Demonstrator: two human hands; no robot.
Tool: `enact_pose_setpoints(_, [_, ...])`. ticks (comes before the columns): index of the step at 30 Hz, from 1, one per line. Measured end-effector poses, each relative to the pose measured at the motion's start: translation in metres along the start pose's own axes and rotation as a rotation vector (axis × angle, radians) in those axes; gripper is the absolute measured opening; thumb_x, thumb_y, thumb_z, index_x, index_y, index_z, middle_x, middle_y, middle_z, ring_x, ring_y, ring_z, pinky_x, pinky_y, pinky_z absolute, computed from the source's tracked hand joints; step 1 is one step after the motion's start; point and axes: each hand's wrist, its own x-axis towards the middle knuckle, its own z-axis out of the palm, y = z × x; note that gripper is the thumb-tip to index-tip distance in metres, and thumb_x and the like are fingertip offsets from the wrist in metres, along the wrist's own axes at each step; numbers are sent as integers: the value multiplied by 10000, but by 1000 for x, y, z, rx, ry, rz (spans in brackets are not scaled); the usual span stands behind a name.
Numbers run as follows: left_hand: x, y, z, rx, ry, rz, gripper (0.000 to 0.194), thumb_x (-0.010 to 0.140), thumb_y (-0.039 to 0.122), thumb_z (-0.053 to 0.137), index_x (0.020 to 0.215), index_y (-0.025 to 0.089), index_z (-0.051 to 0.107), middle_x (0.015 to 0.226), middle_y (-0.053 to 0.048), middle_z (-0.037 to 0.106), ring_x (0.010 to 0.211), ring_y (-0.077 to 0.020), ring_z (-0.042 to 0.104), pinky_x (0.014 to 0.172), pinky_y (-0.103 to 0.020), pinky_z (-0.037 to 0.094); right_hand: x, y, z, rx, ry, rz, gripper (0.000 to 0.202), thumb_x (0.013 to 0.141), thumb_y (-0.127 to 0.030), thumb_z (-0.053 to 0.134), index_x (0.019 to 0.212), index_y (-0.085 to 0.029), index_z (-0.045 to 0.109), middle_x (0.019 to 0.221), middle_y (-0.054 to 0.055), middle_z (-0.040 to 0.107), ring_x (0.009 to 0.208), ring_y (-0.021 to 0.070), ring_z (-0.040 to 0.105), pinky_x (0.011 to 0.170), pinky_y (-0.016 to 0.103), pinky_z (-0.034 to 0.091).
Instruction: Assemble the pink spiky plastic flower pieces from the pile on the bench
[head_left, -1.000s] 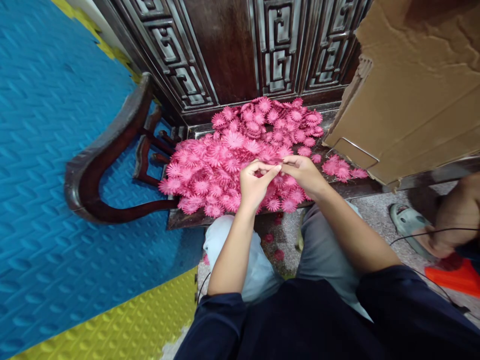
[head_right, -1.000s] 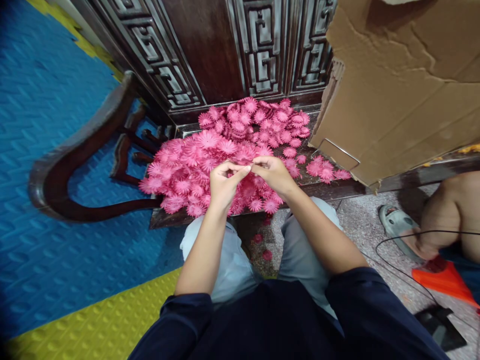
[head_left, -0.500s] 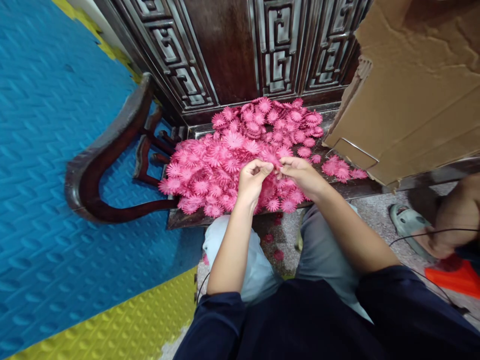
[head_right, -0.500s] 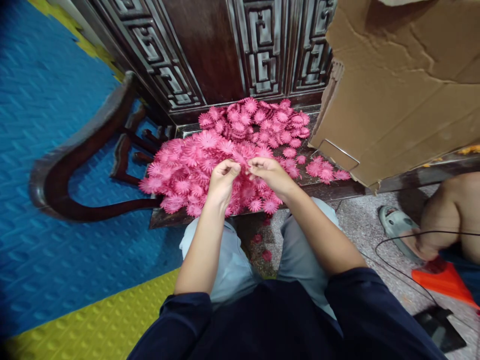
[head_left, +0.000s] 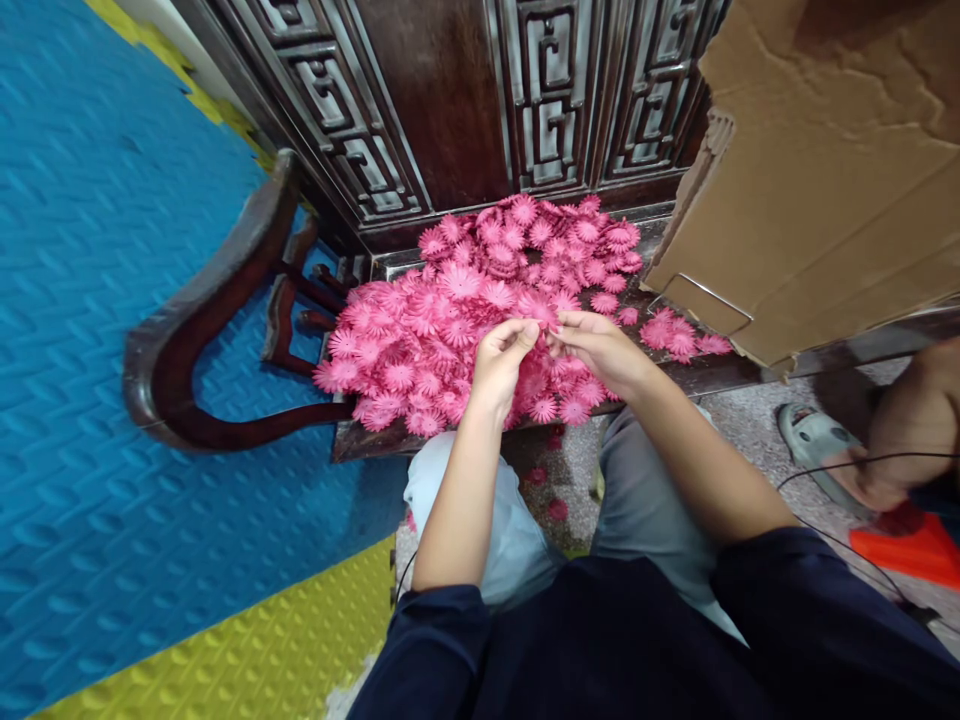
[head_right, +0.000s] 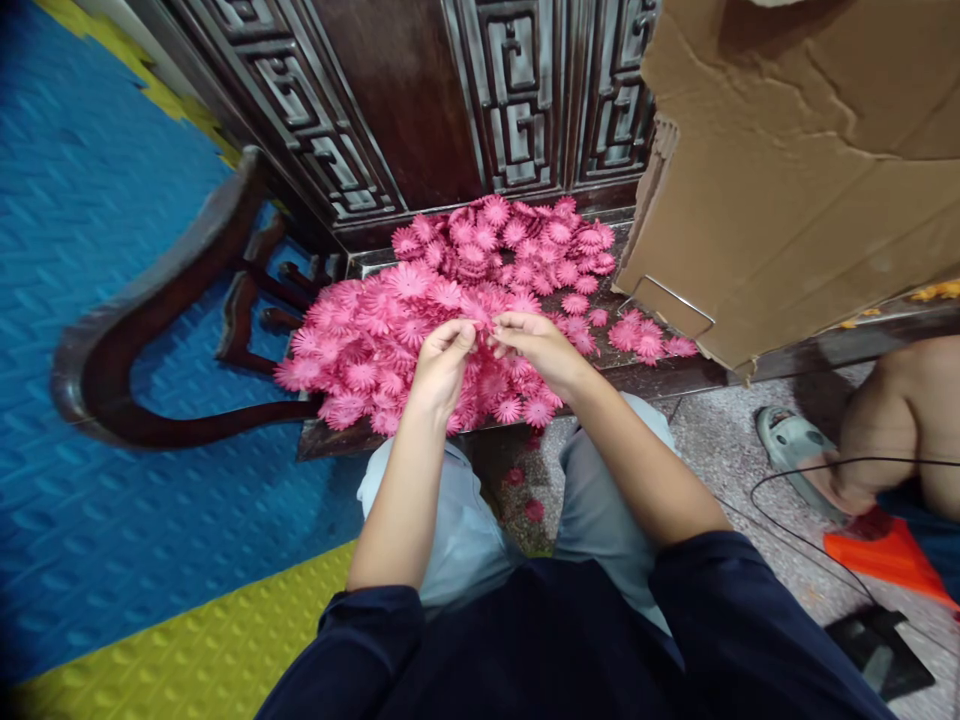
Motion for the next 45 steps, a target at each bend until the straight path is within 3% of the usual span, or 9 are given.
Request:
enact_pose_setpoints(4, [0,0,0,7,4,-29,279,577,453,771,682,212,676,703,5,653,692,-112,582,722,-266,470,0,0,0,0,-27,-2,178,644,-309,709,709,-171,618,682,-9,591,627,99,509,653,254,398])
enact_pose_setpoints(11, [-1,0,-2,-33,-87,34,288,538,455,793,708,234,721,722,4,668,724,-119,601,744,-270,476,-1,-1,0,49,-21,11,169,620,-284,724,699,-168,630,675,-15,587,622,91,517,641,243,411])
enact_pose_setpoints(16, [-2,4,-1,-61,-81,19,265,514,406,816,684,222,729,696,18,654,702,-92,586,724,-226,448,-1,-1,0,76,-21,30,168,605,-279,733,684,-166,636,653,-19,584,610,89,516,626,240,407])
enact_pose_setpoints(27, [-2,1,-1,-48,-77,27,328,493,477,804,680,223,714,689,16,646,690,-103,575,711,-245,446,-2,-1,0,91,-33,32,178,596,-298,731,685,-177,634,668,-20,598,608,94,519,645,250,403])
enact_pose_setpoints(33, [-3,5,0,107,-55,112,357,596,535,725,682,191,679,692,6,616,689,-108,554,708,-247,438,-3,-3,1,31,-1,15,206,613,-334,722,706,-181,621,677,-17,587,626,101,517,645,256,408])
enact_pose_setpoints(36, [-4,6,-1,250,-11,191,318,693,499,666,697,182,661,677,10,567,669,-101,510,689,-235,410,-3,-2,4,-19,26,-60,234,632,-354,726,765,-188,629,696,-23,583,638,95,518,660,250,418])
enact_pose_setpoints(41, [-4,2,-2,361,-43,243,303,752,477,616,725,176,637,719,-4,542,700,-115,498,686,-238,392,2,4,5,-118,115,-162,353,513,-350,810,766,-206,610,748,-26,605,705,108,540,712,258,437])
enact_pose_setpoints(45, [-4,1,-2,355,-12,269,268,794,438,582,745,176,606,725,2,513,706,-111,483,701,-237,380,5,6,4,-160,167,-182,322,525,-395,794,700,-196,613,696,-26,592,670,111,530,698,273,433])
